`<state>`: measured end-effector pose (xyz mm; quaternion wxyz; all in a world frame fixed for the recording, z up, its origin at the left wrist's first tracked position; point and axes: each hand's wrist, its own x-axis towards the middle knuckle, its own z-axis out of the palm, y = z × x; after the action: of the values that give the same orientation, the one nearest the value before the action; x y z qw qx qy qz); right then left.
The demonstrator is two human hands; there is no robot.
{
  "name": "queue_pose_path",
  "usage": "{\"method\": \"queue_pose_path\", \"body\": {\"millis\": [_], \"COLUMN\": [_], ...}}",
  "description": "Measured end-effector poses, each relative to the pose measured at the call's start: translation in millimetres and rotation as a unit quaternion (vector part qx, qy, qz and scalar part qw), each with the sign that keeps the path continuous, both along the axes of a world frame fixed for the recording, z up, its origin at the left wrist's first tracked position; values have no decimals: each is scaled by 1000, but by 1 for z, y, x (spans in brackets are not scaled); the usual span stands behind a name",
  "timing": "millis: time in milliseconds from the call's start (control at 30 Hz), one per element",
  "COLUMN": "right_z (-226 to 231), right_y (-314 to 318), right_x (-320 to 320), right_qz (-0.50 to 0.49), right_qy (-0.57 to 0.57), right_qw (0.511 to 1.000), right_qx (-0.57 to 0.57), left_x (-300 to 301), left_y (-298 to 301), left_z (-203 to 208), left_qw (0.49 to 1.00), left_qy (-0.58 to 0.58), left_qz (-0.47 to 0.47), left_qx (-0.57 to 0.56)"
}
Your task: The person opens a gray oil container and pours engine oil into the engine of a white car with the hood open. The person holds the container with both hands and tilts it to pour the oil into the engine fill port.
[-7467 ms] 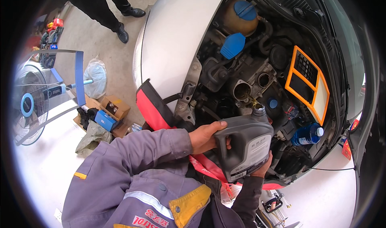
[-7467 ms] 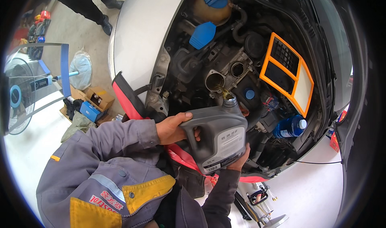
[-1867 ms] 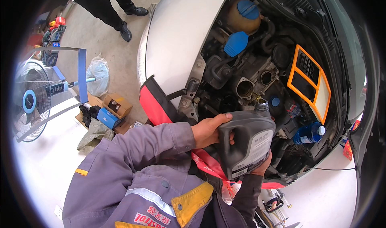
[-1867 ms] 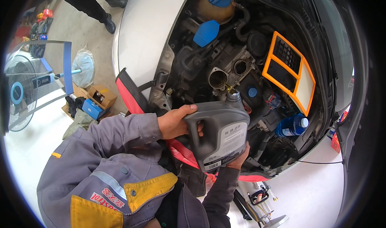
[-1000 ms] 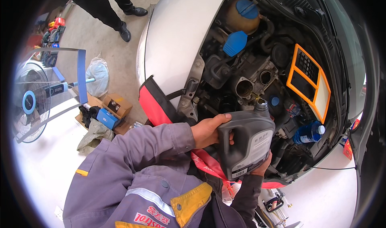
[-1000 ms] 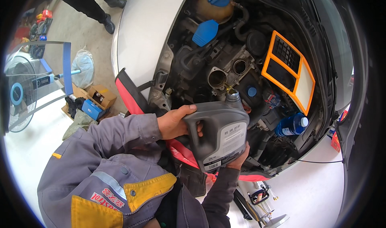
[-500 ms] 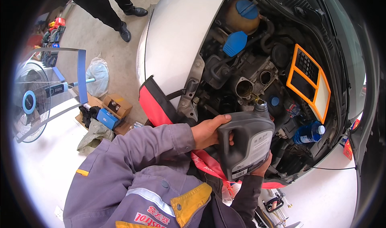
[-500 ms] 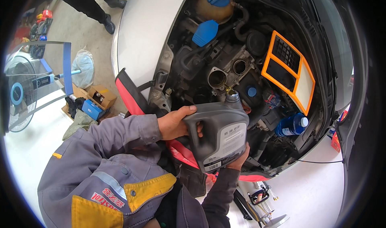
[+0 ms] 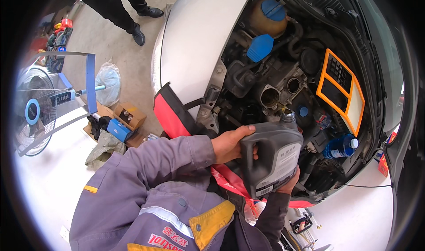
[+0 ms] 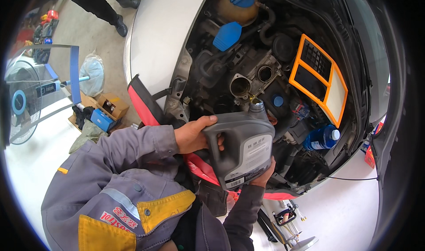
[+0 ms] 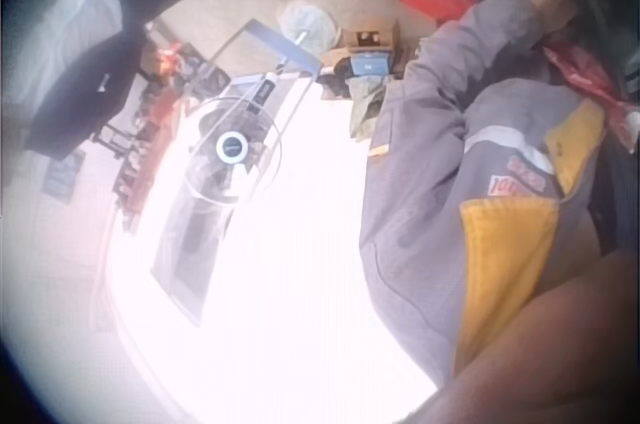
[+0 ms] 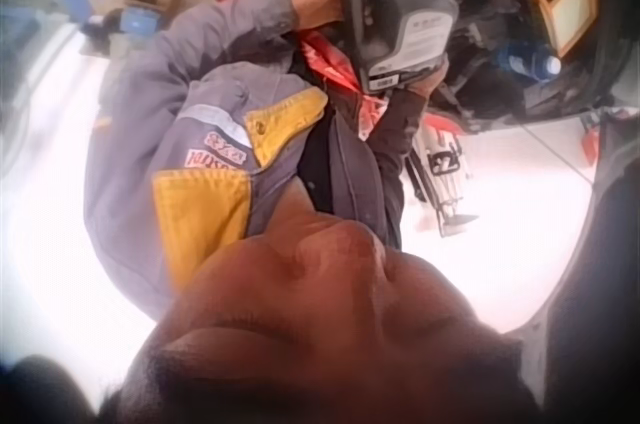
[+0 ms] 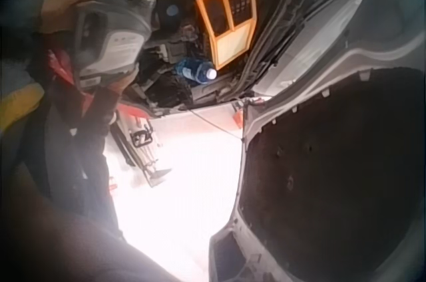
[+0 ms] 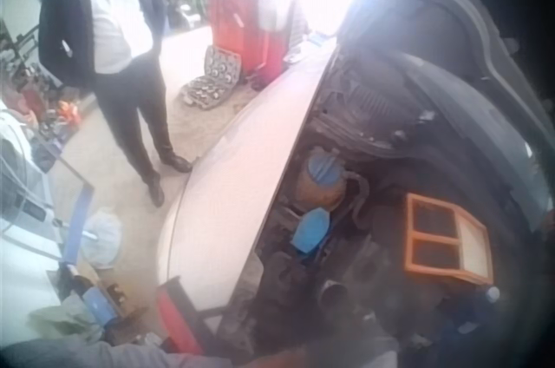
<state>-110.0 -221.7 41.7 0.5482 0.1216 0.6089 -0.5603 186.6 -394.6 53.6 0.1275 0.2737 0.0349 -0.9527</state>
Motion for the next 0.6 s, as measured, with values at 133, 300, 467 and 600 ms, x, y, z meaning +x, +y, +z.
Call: {"method": "queue_pose_path", "body": {"millis": [133, 300, 467, 600], "right_z": [6, 7, 5, 1], "right_y": [-6, -8, -8, -5], "right_x": [5, 6, 4, 1], "right_qz": [-9, -11, -3, -7], "right_qy": [-17, -26, -28, -19], "right_qw": [1000, 1000, 999, 1000], "right_qx": [-12, -11, -16, -5], "left_x": [0, 0, 0, 0], "left_y": [0, -1, -2, -3], "left_z": [0, -1, 0, -1], "left_qw": [1000, 1000, 1000, 1000], "left_qy": [-4, 2, 0, -3], "left_qz": [2, 1, 2, -1], "left_qx": [-1, -9, -6, -2]}}
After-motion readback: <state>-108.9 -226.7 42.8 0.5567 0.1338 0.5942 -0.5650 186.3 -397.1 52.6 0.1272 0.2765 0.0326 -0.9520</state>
